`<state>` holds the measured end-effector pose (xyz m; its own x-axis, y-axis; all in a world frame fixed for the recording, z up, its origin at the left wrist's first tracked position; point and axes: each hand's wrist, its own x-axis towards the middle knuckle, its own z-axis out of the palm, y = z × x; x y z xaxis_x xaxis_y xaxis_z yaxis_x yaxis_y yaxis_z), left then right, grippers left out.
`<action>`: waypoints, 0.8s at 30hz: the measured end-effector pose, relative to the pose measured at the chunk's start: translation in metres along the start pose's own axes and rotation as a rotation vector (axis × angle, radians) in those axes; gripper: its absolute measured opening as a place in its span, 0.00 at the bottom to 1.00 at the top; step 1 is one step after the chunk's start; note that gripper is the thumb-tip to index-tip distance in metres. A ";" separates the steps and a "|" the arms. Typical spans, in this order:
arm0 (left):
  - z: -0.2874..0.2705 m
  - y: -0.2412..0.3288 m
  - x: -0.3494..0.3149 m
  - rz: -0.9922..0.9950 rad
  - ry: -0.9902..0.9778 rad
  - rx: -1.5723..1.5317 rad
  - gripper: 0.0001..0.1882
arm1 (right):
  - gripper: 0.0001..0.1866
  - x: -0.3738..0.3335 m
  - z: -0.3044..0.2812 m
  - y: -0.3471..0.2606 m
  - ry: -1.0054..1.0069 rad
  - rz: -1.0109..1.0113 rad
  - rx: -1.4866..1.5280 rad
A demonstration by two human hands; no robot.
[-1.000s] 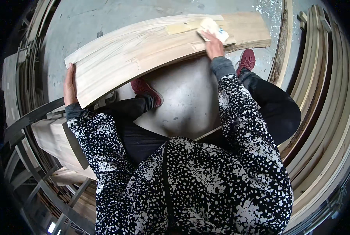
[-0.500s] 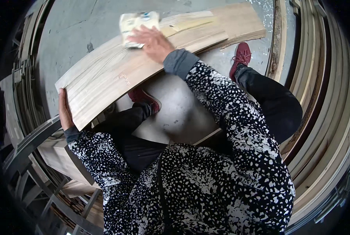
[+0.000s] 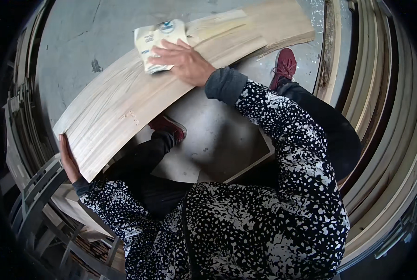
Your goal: Sanding wood planks manually using sandpaper in a manufacturing facility.
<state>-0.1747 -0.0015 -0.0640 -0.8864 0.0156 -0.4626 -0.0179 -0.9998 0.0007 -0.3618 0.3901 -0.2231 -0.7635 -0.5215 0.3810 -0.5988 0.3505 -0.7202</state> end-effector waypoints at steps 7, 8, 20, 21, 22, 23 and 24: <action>0.002 -0.001 0.001 0.014 -0.034 0.068 0.29 | 0.25 -0.018 -0.035 0.160 0.089 0.324 -0.088; 0.001 0.000 0.001 0.008 -0.036 0.040 0.30 | 0.24 -0.033 -0.049 0.187 0.088 0.510 -0.128; 0.025 -0.068 0.023 0.643 0.486 1.348 0.31 | 0.23 -0.020 0.032 -0.105 0.019 0.112 0.046; 0.024 -0.065 0.025 0.639 0.478 1.371 0.31 | 0.25 -0.023 0.039 -0.124 0.017 0.032 0.117; 0.022 -0.063 0.026 0.637 0.471 1.393 0.31 | 0.25 -0.024 0.037 -0.122 0.022 0.031 0.105; 0.022 -0.064 0.026 0.634 0.464 1.387 0.31 | 0.25 -0.025 0.035 -0.113 0.033 0.006 0.048; 0.026 -0.070 0.025 0.631 0.471 1.407 0.31 | 0.26 -0.028 0.034 -0.101 0.046 -0.018 0.003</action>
<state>-0.2078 0.0687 -0.0530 -0.7079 -0.6438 -0.2906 -0.3478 -0.0404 0.9367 -0.2722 0.3432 -0.1807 -0.7629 -0.4916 0.4200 -0.6118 0.3386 -0.7149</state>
